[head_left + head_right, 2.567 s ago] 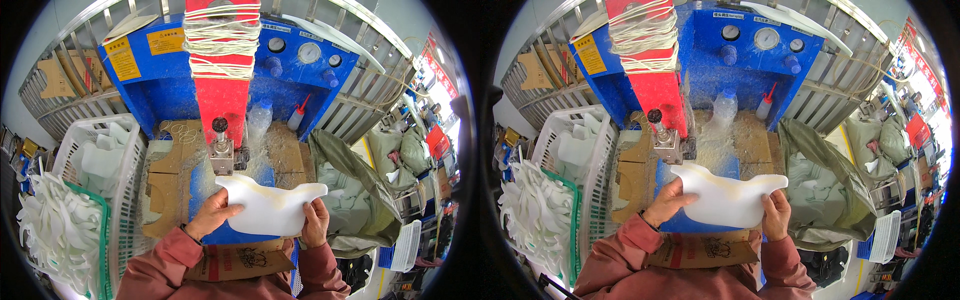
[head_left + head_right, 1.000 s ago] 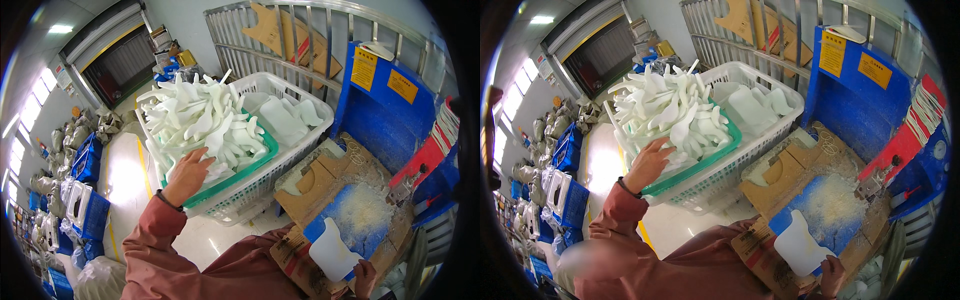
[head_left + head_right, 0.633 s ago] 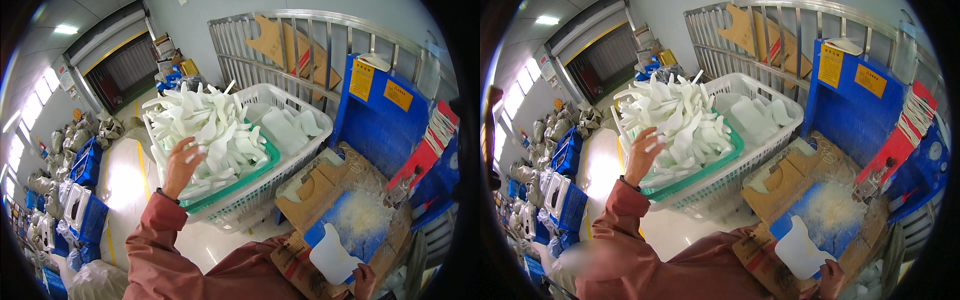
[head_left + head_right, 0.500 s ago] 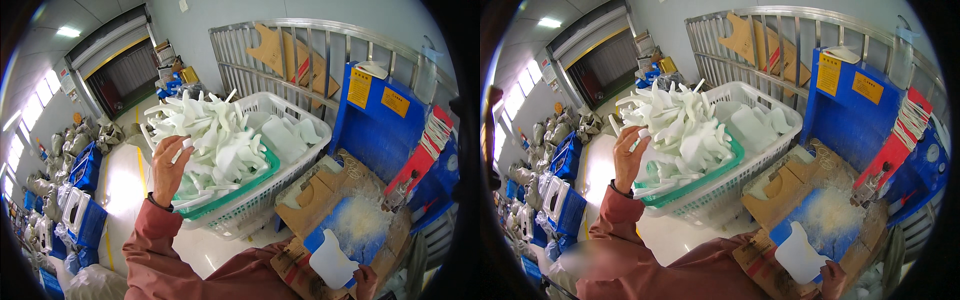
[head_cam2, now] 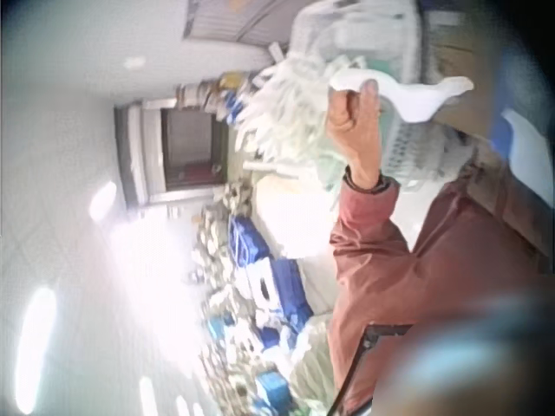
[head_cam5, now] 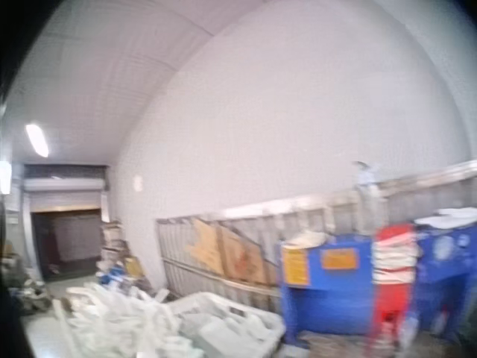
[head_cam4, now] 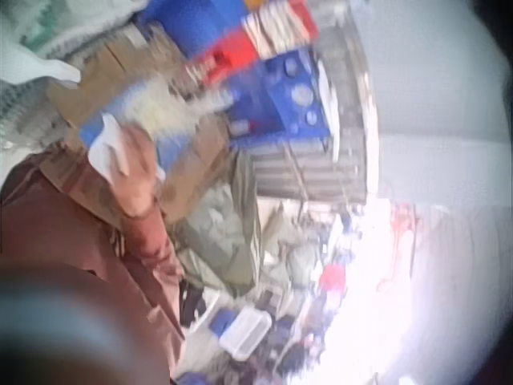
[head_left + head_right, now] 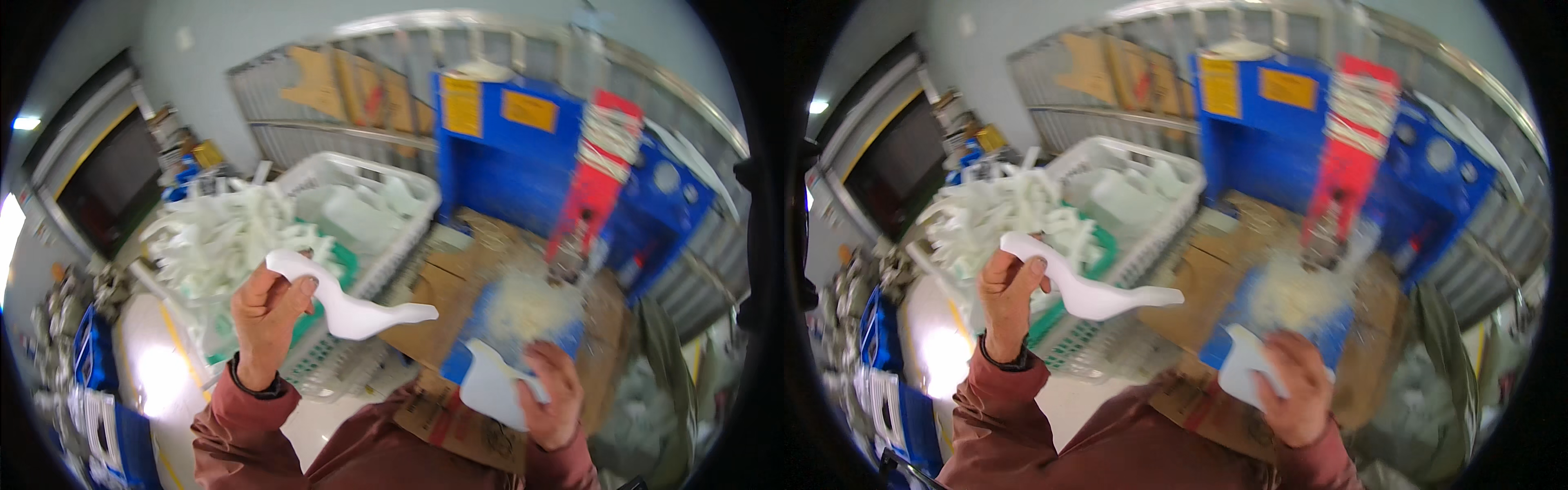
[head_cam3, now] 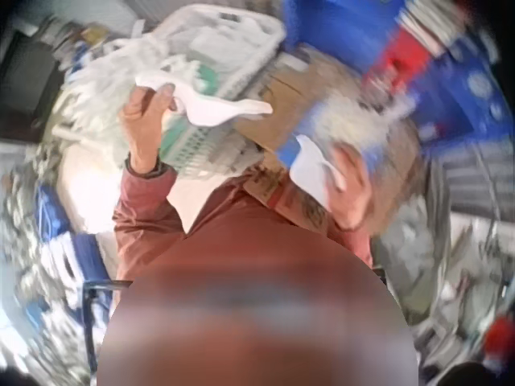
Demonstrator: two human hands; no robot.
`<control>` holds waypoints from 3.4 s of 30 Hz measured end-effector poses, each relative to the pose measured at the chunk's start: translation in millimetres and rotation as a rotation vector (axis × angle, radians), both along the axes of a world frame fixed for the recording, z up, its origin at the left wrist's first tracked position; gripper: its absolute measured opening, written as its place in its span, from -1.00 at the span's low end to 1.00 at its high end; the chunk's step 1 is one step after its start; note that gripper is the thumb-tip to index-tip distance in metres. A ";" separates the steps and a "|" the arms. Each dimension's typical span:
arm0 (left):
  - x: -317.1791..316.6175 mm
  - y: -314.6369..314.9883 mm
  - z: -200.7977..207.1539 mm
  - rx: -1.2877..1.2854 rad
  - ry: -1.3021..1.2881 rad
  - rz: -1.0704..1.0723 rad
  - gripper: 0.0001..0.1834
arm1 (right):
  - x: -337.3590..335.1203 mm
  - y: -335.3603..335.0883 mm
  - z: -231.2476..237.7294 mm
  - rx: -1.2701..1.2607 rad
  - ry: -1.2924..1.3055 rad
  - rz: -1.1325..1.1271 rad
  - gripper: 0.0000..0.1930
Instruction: The person repeatedly picks white foam pieces from a basket, places them under a press-style cutting machine, and trims the edges. After each cut, the person removes the trimmed piece and places it into a green sack. The cycle continues with multiple foam pieces.
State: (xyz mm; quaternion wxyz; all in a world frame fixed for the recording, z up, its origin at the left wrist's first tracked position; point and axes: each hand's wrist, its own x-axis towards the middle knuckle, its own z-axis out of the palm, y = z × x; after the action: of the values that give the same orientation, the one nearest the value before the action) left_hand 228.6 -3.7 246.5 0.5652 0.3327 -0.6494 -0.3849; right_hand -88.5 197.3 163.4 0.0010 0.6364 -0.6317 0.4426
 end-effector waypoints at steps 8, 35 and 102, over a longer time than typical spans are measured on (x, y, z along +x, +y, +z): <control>-126.2 33.6 -131.7 0.726 0.332 -0.530 -0.80 | 33.8 -24.1 -28.7 0.094 0.190 0.036 -0.26; -160.8 19.1 -237.2 0.917 -0.091 -0.660 -0.49 | -16.2 9.9 -95.6 0.528 0.230 0.046 -0.35; -241.2 28.7 -230.7 -0.159 -0.985 -0.886 -0.61 | -85.8 36.9 -122.8 0.563 -0.117 -0.284 -0.73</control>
State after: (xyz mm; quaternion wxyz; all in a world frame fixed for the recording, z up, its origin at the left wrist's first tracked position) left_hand -12.6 25.0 15.8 0.0135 0.1287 -0.9333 -0.3349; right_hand -174.3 234.2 40.5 -0.1498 0.4908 -0.8108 0.2817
